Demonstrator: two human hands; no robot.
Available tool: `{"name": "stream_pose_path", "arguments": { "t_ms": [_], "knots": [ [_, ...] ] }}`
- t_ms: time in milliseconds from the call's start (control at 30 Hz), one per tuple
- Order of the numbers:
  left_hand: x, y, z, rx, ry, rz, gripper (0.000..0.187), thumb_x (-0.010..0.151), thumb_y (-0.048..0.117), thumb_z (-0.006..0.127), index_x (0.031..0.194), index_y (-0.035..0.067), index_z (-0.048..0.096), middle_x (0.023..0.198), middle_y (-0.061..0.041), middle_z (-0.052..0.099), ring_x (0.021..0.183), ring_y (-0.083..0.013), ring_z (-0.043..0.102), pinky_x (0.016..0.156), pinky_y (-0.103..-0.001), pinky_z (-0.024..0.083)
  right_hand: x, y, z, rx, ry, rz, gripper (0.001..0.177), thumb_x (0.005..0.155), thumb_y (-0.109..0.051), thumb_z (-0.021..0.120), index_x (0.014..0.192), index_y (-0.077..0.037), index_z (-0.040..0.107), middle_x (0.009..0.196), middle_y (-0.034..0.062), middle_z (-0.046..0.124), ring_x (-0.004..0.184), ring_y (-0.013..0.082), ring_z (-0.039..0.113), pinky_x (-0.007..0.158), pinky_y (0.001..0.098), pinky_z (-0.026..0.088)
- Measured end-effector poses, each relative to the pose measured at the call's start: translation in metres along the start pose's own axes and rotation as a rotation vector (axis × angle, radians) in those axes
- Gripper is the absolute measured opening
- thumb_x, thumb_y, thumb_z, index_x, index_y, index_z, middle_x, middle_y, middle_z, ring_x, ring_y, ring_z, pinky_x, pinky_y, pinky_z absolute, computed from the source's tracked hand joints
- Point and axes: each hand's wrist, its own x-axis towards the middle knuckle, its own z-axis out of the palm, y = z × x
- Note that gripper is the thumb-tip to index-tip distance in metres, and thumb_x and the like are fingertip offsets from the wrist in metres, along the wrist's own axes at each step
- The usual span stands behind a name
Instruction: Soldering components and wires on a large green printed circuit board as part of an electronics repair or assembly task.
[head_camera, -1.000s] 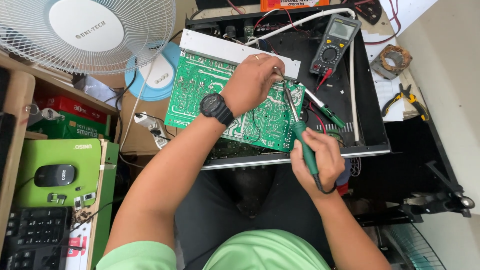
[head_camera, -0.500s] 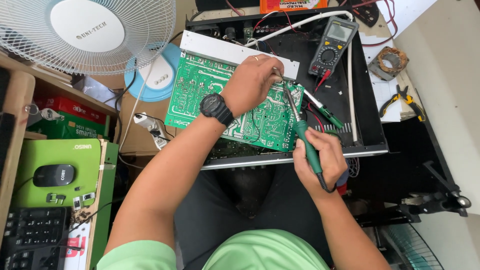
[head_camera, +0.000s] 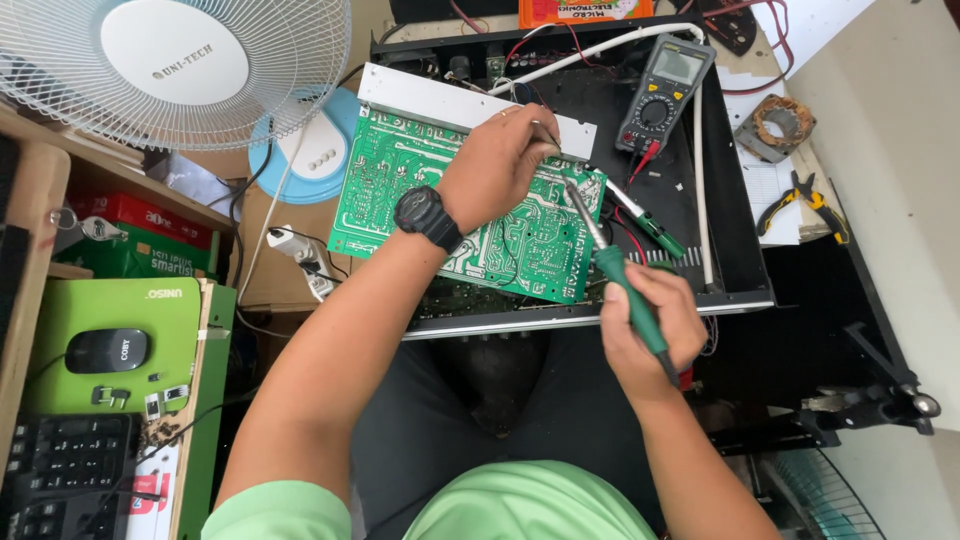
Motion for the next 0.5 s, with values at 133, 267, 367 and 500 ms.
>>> {"name": "stream_pose_path", "arguments": {
  "t_ms": [133,267,367,500],
  "knots": [
    [0.002,0.001,-0.002,-0.042,-0.006,-0.017,0.013,0.113,0.011,0.075,0.124,0.013,0.067,0.092,-0.006,0.081,0.101,-0.0332,0.082,0.097,-0.052,0.067,-0.002,0.005,-0.004,0.027,0.011,0.028,0.018,0.107,-0.005,0.083,0.119,0.009,0.084,0.115,0.0274,0.082,0.099,0.0505,0.082,0.073,0.0493,0.069],
    [0.003,0.006,-0.006,-0.094,-0.007,-0.049,0.015,0.112,0.009,0.077,0.124,0.011,0.069,0.095,-0.009,0.082,0.1,-0.0356,0.082,0.097,-0.053,0.067,0.001,0.002,-0.004,0.09,0.014,0.065,0.019,0.11,-0.001,0.078,0.123,0.013,0.079,0.116,0.0319,0.079,0.1,0.0529,0.081,0.073,0.0514,0.07],
    [0.007,0.012,-0.016,-0.194,-0.02,-0.105,0.015,0.114,0.009,0.074,0.126,0.011,0.066,0.103,-0.01,0.083,0.099,-0.0326,0.082,0.089,-0.048,0.065,0.001,-0.006,-0.003,0.103,0.019,0.139,0.019,0.113,0.0,0.074,0.126,0.014,0.073,0.122,0.0328,0.071,0.106,0.0487,0.079,0.085,0.0517,0.075],
    [0.007,0.028,-0.029,-0.265,-0.014,-0.186,0.015,0.115,0.012,0.073,0.126,0.013,0.063,0.114,-0.007,0.084,0.108,-0.0247,0.086,0.058,-0.03,0.053,0.0,-0.008,-0.006,0.176,0.025,0.298,0.018,0.113,0.001,0.071,0.127,0.012,0.068,0.13,0.0301,0.064,0.118,0.0411,0.078,0.102,0.05,0.079]
  ]
}}
